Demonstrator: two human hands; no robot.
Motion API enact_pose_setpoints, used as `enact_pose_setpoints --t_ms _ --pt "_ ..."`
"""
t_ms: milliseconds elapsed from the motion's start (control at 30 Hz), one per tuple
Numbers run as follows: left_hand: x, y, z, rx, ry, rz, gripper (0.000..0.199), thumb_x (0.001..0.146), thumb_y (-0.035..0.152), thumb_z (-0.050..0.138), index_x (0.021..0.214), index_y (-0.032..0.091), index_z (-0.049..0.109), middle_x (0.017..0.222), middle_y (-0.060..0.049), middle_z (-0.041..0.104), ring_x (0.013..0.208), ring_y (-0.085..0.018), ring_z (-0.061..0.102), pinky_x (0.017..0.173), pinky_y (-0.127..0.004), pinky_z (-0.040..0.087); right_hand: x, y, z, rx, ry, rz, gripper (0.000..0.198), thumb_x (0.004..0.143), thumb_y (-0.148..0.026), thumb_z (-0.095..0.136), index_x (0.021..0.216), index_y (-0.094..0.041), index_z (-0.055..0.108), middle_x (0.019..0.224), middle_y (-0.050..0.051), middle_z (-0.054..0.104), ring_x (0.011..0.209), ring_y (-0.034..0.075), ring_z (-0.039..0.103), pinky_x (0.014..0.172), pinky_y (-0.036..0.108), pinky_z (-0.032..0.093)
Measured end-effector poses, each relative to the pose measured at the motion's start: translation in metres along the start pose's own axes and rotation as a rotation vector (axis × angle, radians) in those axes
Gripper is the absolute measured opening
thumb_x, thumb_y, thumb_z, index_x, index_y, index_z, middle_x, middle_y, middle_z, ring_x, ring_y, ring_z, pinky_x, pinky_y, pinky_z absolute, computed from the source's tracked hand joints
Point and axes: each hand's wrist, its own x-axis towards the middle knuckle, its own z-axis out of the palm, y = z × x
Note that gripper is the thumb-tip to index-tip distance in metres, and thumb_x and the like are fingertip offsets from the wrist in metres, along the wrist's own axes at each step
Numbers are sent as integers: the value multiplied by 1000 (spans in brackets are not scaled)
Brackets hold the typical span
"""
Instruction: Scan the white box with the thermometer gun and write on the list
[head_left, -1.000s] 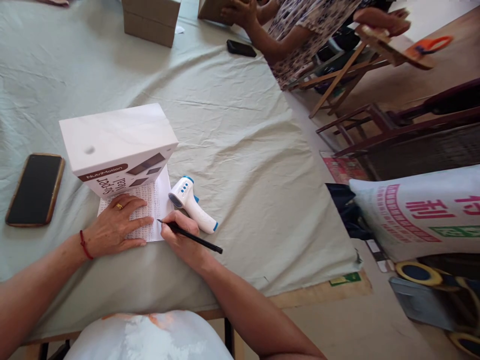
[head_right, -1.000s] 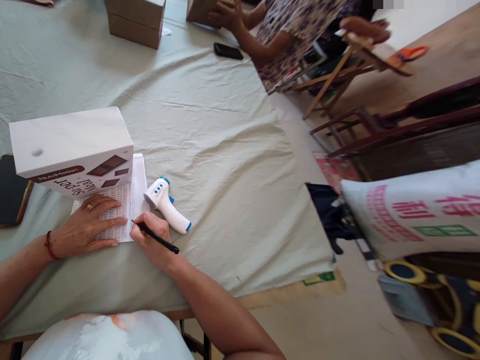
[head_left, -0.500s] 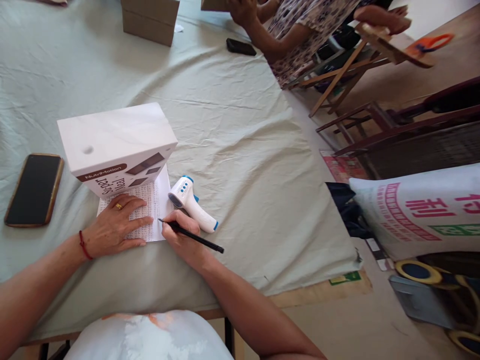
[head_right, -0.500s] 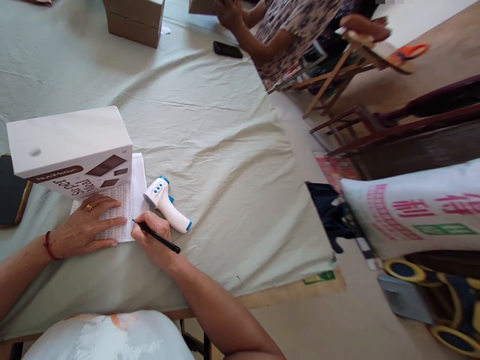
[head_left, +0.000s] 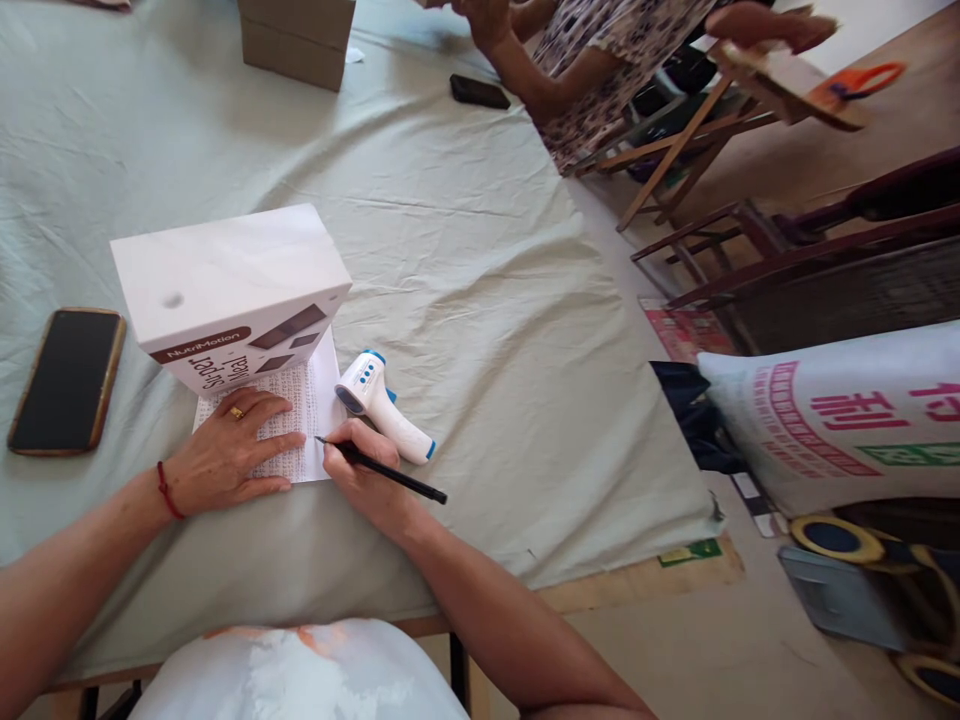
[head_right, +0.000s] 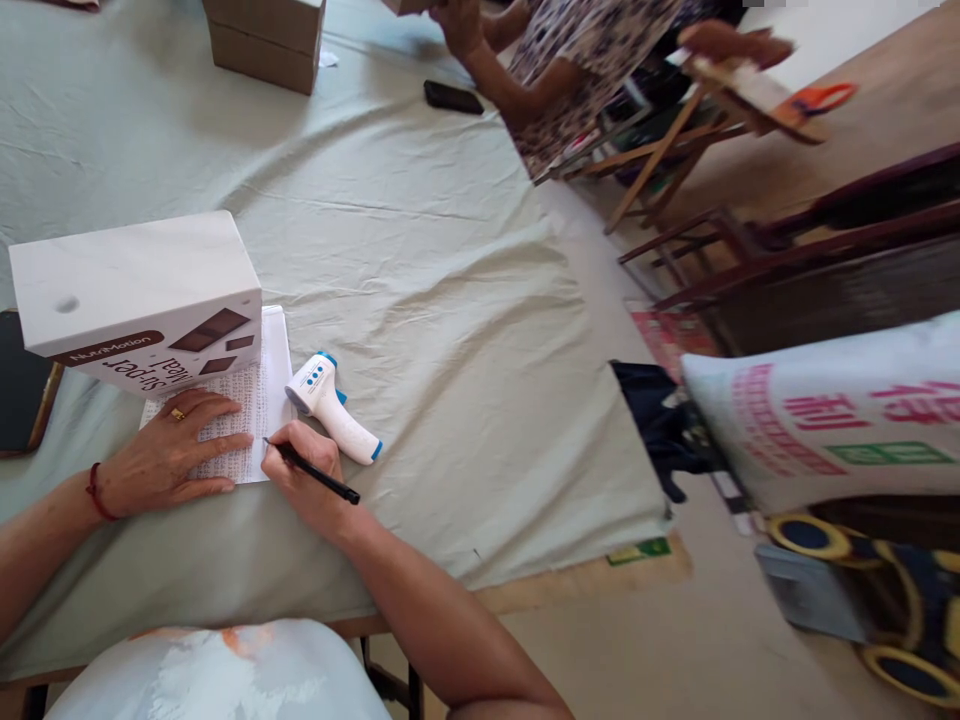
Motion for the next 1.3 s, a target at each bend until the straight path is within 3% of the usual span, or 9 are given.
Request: enact_pose_setpoints --t_ms 600,733,833,933,1033,1133,1300 --pt "1 0 -1 12 6 17 40 94 47 53 119 18 64 126 -16 51 116 -32 45 100 -53 42 -2 0 0 11 34 17 17 78 -11 54 68 -24 49 59 -3 51 52 13 46 49 28 41" --pt "0 -1 0 3 7 21 40 94 46 54 119 17 63 126 -17 50 114 -33 45 98 -54 43 -2 1 -1 -34 74 -97 18 81 -8 53 71 -23 49 60 -4 47 51 12 46 48 26 40" --pt "0 -2 1 9 9 22 40 93 46 56 120 18 63 126 -17 51 114 -33 46 98 -54 43 -1 7 -2 -56 105 -223 12 85 -10 52 82 -22 55 67 -2 53 58 13 52 52 26 46" --pt "-1 -2 1 23 16 34 37 93 47 55 117 19 64 124 -15 55 113 -31 49 98 -52 44 1 13 -9 -151 20 -347 17 90 -10 50 99 -20 60 83 3 61 72 15 61 63 27 53" --pt "1 1 1 26 32 104 27 94 40 56 107 18 66 114 -12 62 107 -27 55 95 -45 48 3 17 -21 -335 -98 -412 29 95 -8 42 113 -20 61 95 8 62 86 18 63 75 30 54" --pt "7 7 -2 10 108 185 14 94 28 56 88 16 63 95 -8 67 92 -21 61 84 -35 52 3 17 -29 -581 -197 -439 34 96 -7 38 119 -16 61 97 12 63 88 21 61 76 33 53" --pt "10 28 -34 -85 349 199 32 91 24 58 63 19 44 63 -1 56 62 -14 54 56 -26 44 2 16 -30 -774 -258 -444 35 93 -5 41 120 -14 62 92 11 64 76 19 60 66 31 51"
